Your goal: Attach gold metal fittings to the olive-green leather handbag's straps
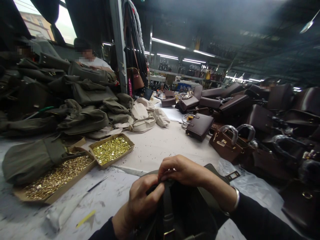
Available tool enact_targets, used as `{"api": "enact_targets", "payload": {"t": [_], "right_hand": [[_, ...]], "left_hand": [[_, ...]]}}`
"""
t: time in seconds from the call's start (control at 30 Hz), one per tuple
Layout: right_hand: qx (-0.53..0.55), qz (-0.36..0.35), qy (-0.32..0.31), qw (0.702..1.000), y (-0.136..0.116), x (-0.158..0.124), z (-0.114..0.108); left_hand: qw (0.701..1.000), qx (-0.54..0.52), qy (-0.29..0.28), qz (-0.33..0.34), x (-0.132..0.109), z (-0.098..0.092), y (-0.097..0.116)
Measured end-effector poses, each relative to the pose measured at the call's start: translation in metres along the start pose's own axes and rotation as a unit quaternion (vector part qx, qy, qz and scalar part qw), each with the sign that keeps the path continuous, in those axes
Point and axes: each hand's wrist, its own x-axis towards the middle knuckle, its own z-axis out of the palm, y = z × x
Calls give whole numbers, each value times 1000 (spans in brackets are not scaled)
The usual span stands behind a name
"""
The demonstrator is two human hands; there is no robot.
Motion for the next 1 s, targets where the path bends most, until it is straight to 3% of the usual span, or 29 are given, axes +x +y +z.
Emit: {"api": "enact_targets", "payload": {"t": [0.23, 0.47, 0.83, 1.0], "right_hand": [[-18, -6, -19, 1000, 3, 1, -4], [-127, -7, -52, 990, -7, 6, -8], [-211, 38, -66, 975, 2, 6, 0], [-116, 56, -53, 990, -2, -2, -9]], "left_hand": [[1000, 3, -1, -1, -1, 1, -2], [1000, 18, -6, -6, 5, -2, 1], [999, 44, -13, -17, -8, 4, 4], [998, 56, -12, -28, -9, 6, 3]]}}
